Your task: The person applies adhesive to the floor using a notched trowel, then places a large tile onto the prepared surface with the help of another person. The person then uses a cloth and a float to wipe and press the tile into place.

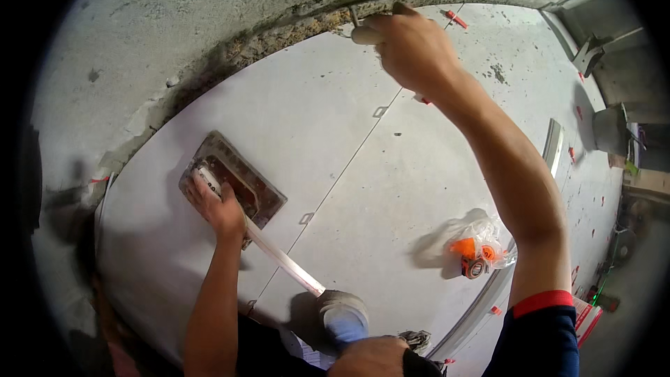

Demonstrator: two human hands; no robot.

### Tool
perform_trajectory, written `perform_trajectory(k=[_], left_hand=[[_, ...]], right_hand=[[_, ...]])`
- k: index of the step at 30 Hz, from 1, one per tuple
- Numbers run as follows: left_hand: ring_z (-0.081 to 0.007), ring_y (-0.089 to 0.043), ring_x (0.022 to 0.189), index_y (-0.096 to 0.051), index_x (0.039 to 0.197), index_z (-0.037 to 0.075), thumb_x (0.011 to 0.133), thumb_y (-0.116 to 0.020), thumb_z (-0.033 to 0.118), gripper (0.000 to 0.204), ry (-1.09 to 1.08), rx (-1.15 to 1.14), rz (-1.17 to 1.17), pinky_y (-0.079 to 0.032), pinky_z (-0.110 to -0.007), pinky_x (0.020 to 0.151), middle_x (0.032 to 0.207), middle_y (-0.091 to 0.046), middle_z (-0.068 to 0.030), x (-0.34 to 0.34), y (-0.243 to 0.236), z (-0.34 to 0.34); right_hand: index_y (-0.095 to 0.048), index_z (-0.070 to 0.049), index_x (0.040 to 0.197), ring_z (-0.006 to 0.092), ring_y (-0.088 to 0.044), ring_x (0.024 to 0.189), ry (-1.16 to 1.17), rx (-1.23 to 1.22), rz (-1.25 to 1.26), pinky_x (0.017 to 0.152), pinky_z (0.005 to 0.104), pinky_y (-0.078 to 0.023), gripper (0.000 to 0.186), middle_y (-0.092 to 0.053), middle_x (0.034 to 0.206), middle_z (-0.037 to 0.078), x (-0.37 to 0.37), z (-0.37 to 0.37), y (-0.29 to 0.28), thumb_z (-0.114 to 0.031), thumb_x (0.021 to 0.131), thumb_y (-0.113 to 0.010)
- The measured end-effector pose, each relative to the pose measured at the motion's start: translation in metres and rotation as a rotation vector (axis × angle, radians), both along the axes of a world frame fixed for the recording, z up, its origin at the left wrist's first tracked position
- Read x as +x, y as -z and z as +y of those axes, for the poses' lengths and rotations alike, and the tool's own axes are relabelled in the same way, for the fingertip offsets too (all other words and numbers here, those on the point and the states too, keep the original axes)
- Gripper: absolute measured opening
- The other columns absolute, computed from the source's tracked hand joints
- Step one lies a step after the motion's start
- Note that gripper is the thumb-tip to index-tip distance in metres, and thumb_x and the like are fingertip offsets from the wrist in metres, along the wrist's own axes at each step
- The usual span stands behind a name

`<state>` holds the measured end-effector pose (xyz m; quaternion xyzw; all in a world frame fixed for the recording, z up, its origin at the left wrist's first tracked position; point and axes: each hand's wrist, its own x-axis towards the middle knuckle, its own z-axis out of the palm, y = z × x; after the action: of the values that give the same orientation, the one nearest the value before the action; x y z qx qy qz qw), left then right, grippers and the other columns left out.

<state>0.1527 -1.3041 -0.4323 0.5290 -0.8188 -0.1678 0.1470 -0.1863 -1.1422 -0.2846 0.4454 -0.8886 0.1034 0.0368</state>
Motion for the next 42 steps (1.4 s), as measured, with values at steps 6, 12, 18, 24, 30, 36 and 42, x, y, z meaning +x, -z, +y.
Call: perform_trajectory(k=[6,12,18,24,30,36,42], left_hand=[[-0.0470,-0.018,0.142,-0.025,0.147,-0.001,0.091,-0.056,0.016,0.066,-0.023,0.001,-0.021,-0.016,-0.054,0.117,0.153,-0.019,-0.0297,-0.001,-0.008,0.000],[-0.0471,-0.018,0.142,-0.025,0.147,-0.002,0.092,-0.056,0.016,0.066,0.004,-0.044,-0.010,-0.016,-0.054,0.117,0.153,-0.020,-0.0298,0.000,-0.005,-0.002],[-0.0462,-0.019,0.142,-0.024,0.147,-0.002,0.092,-0.056,0.016,0.066,-0.020,-0.014,-0.018,-0.017,-0.053,0.117,0.153,-0.020,-0.0294,-0.002,-0.004,0.002],[-0.0452,-0.018,0.142,-0.023,0.147,-0.002,0.092,-0.055,0.016,0.066,-0.016,0.017,-0.041,-0.018,-0.053,0.117,0.153,-0.020,-0.0293,-0.003,-0.003,0.000],[-0.0449,-0.017,0.143,-0.023,0.148,0.000,0.092,-0.054,0.016,0.066,-0.028,0.007,-0.023,-0.016,-0.053,0.117,0.154,-0.018,-0.0287,-0.002,-0.007,0.000],[-0.0447,-0.016,0.144,-0.021,0.149,0.002,0.092,-0.055,0.016,0.068,-0.039,0.028,-0.044,-0.014,-0.053,0.118,0.155,-0.017,-0.0276,-0.001,-0.007,0.000],[-0.0443,-0.016,0.144,-0.021,0.149,0.001,0.092,-0.055,0.015,0.068,-0.031,0.017,-0.045,-0.014,-0.053,0.118,0.155,-0.017,-0.0268,-0.003,-0.007,0.001]], right_hand=[[-0.070,-0.018,0.113,0.0320,-0.066,0.080,0.014,-0.046,0.007,0.069,0.0410,-0.056,0.032,-0.063,0.099,0.015,0.022,0.047,-0.001,-0.007,0.083,-0.066],[-0.070,-0.015,0.114,0.0318,-0.067,0.078,0.017,-0.075,0.031,0.066,0.0397,-0.056,0.034,-0.062,0.100,0.017,0.017,0.062,0.012,-0.007,0.081,-0.068],[-0.069,-0.017,0.117,0.0298,-0.066,0.077,0.031,-0.119,0.070,0.064,0.0392,-0.056,0.033,-0.061,0.099,0.017,0.002,0.034,0.003,-0.008,0.085,-0.066],[-0.070,-0.023,0.115,0.0303,-0.065,0.077,0.015,-0.084,-0.012,0.070,0.0407,-0.055,0.034,-0.060,0.099,0.015,0.003,0.014,0.001,-0.006,0.087,-0.062],[-0.067,-0.011,0.119,0.0252,-0.064,0.058,0.008,-0.164,-0.086,0.058,0.0374,-0.055,0.033,-0.060,0.091,0.014,0.012,0.031,-0.007,-0.005,0.086,-0.064],[-0.067,-0.011,0.119,0.0286,-0.066,0.066,0.021,-0.134,-0.041,0.064,0.0397,-0.055,0.034,-0.060,0.094,0.014,0.010,0.036,0.000,-0.011,0.085,-0.067],[-0.069,-0.021,0.116,0.0306,-0.064,0.079,0.034,-0.102,0.017,0.071,0.0407,-0.054,0.033,-0.061,0.096,0.012,0.008,0.032,0.006,-0.010,0.085,-0.064]])
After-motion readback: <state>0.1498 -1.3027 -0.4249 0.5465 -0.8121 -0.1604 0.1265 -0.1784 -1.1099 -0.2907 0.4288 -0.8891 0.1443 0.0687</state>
